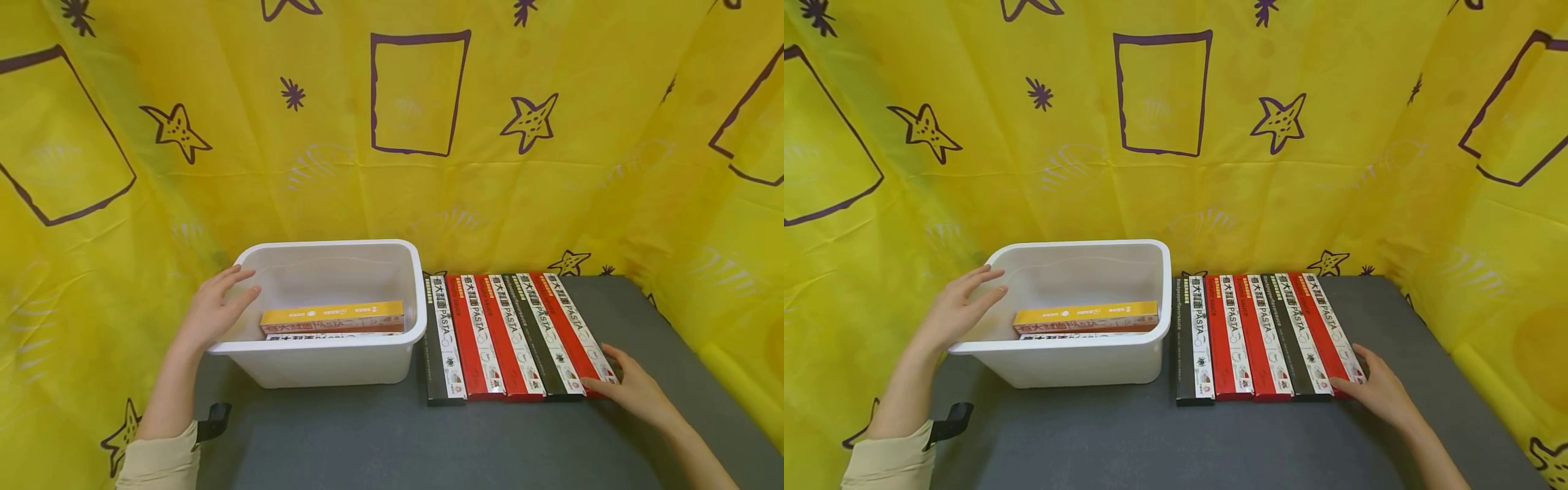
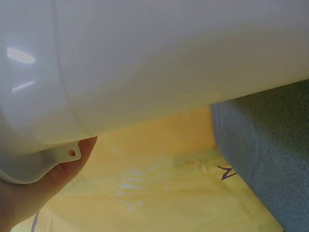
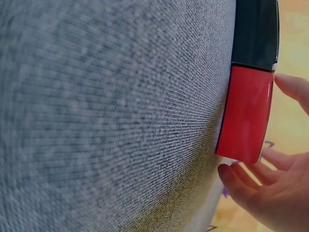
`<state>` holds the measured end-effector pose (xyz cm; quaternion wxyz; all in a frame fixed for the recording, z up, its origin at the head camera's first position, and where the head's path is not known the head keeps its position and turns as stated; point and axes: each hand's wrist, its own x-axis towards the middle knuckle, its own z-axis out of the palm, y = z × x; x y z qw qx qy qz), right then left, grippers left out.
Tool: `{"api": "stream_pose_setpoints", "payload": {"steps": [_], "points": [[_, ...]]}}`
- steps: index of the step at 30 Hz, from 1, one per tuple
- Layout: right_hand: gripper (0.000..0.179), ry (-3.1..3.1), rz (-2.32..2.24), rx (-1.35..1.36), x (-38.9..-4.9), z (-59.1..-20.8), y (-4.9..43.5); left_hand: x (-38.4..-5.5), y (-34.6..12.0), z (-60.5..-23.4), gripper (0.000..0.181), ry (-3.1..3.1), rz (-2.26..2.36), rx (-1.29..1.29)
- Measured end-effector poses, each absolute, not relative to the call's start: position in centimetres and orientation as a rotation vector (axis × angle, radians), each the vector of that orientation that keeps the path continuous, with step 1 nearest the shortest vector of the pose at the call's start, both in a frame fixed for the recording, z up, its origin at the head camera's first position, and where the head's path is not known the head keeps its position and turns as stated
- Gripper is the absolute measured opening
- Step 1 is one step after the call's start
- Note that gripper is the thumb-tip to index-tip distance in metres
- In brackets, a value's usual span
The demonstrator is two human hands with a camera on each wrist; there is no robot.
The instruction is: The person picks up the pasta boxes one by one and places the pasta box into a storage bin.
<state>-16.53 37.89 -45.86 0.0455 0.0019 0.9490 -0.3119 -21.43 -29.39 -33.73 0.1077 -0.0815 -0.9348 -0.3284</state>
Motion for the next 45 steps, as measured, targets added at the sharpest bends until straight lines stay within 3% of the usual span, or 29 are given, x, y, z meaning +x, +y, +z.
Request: {"api": "stream_pose_setpoints", "payload": {"steps": [38, 45], "points": [[0.093, 2.947, -0.716, 0.005, -18.1, -46.5, 38.2, -21.4, -29.5, -33.8, 0.056, -2.754, -0.971, -0.236], [0.085, 2.975, -0.726, -0.036, -18.4, -46.5, 38.0, -21.4, -29.5, -33.8, 0.056, -2.754, -0.97, -0.231]]}}
